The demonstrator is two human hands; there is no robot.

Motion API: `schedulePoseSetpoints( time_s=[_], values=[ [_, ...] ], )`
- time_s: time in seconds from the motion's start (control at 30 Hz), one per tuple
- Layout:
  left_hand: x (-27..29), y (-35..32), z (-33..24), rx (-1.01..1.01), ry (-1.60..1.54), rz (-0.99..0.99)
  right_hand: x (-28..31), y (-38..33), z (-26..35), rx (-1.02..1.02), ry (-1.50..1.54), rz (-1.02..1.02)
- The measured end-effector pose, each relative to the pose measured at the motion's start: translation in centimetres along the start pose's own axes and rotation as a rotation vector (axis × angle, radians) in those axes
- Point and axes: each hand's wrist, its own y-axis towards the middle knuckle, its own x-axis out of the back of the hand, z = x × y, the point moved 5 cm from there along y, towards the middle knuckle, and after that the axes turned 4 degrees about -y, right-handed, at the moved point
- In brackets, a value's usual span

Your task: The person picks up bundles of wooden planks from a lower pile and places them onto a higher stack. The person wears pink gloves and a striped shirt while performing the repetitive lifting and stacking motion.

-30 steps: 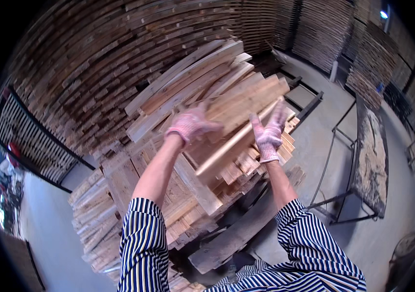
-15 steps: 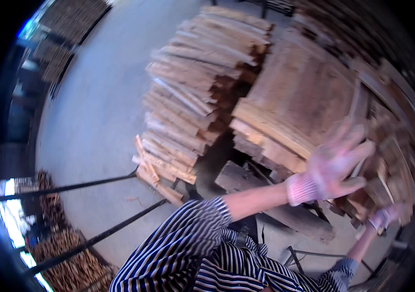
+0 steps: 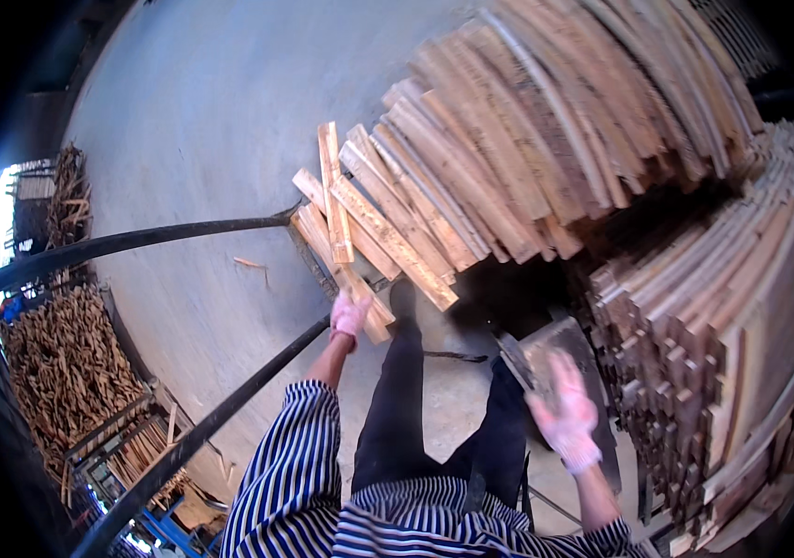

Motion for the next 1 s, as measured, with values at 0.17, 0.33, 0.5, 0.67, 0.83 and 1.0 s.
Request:
schedulePoseSetpoints(
  time_s=[0.17,0.33,0.5,0.67,0.83,1.0],
  values=[
    [0.9,14.1,-0.1,0.081,-0.027,-0.032,-24.6,14.5,-3.8,-0.369,0.607,0.387],
    [-1.2,22.3,-1.9,0.239,0.195,-0.019,-37.3,24.7,-2.8,-0.685,1.242,0.417],
    [-3.3,20.5,2.2,0.159,0.389,-0.092,-42.7,29.3,0.2,-0.734,1.703,0.363],
    [-10.7,11.5,0.4,-0.022,0.039,0.057,-42.7,31.4,0.4,-0.801,1.889,0.431],
    [-7.4,15.2,8.8,0.473,-0.089,-0.329,-43.2,29.0,-1.0,-0.945,1.478,0.237],
    [-7.3,19.2,13.9,0.763,-0.022,-0.388,-42.6,29.2,-2.5,-0.954,1.528,0.154]
  ],
)
